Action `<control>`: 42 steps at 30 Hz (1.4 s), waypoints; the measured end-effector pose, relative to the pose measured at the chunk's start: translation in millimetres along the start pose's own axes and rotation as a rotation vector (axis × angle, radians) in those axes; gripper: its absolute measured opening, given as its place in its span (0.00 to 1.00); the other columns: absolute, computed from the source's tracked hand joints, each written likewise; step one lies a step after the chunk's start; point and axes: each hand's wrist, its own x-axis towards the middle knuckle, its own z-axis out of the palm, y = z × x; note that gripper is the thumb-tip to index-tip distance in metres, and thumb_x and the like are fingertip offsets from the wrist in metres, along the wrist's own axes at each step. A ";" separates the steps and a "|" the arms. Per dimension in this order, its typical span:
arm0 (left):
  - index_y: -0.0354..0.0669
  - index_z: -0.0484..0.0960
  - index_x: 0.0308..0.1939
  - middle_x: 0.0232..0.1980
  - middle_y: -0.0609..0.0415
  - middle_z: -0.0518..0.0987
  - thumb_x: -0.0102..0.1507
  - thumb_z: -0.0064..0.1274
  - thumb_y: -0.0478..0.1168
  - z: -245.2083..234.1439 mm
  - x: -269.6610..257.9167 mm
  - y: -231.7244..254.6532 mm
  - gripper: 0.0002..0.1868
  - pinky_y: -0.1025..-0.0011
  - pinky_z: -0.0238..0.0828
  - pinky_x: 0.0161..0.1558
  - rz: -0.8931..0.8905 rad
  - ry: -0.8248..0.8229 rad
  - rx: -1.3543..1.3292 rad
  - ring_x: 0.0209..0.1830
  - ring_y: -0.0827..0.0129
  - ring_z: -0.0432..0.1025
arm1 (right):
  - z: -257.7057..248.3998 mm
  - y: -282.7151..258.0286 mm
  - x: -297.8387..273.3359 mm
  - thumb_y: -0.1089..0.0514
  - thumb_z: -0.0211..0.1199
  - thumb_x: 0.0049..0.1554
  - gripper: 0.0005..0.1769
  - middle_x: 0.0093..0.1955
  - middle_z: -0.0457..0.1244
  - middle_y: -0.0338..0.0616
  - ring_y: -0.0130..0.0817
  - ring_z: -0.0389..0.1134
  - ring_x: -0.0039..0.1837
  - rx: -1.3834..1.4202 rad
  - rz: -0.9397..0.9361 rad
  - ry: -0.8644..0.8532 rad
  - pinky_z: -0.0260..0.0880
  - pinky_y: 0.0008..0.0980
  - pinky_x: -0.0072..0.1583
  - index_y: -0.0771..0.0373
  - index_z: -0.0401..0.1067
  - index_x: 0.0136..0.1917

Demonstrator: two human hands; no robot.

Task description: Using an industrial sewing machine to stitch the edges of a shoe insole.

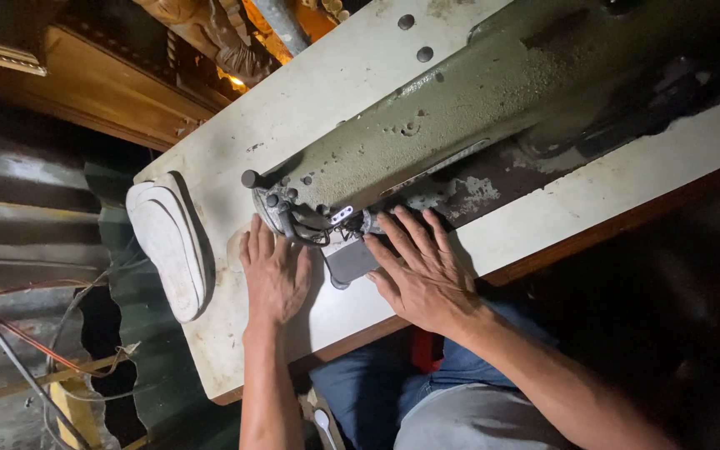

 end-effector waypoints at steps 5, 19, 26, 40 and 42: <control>0.56 0.79 0.60 0.67 0.46 0.71 0.65 0.48 0.67 -6.2 -12.6 5.3 0.29 0.45 0.48 0.76 -0.076 0.031 0.036 0.71 0.51 0.65 | -1.0 0.3 0.7 0.43 0.51 0.66 0.25 0.73 0.59 0.57 0.56 0.54 0.80 0.000 -0.001 0.012 0.42 0.61 0.78 0.57 0.71 0.69; 0.54 0.78 0.64 0.61 0.48 0.74 0.63 0.57 0.58 -27.8 -66.1 39.3 0.28 0.51 0.61 0.59 -0.100 0.153 -0.151 0.59 0.53 0.67 | 0.2 2.9 -1.2 0.40 0.50 0.65 0.29 0.82 0.53 0.51 0.51 0.48 0.83 -0.134 -0.033 -0.084 0.36 0.56 0.81 0.55 0.69 0.72; 0.50 0.81 0.62 0.60 0.47 0.75 0.60 0.61 0.62 -27.9 -81.7 37.2 0.32 0.52 0.62 0.57 -0.146 0.181 -0.117 0.57 0.53 0.67 | 1.5 1.9 -1.4 0.41 0.49 0.66 0.28 0.82 0.52 0.50 0.50 0.47 0.84 -0.122 -0.031 -0.077 0.36 0.55 0.81 0.55 0.69 0.72; 0.52 0.81 0.61 0.61 0.45 0.74 0.57 0.62 0.64 -33.1 -104.2 45.9 0.33 0.51 0.60 0.60 -0.177 0.159 -0.224 0.60 0.54 0.67 | 0.8 -1.9 0.2 0.41 0.50 0.65 0.28 0.81 0.53 0.48 0.48 0.49 0.83 -0.134 -0.035 -0.081 0.39 0.55 0.81 0.52 0.68 0.73; 0.50 0.81 0.59 0.61 0.45 0.74 0.58 0.62 0.63 -29.9 -104.6 43.3 0.32 0.50 0.59 0.62 -0.163 0.187 -0.260 0.61 0.54 0.67 | -0.6 -1.7 -0.5 0.41 0.51 0.65 0.29 0.81 0.54 0.48 0.48 0.50 0.83 -0.143 -0.043 -0.085 0.39 0.55 0.81 0.52 0.68 0.74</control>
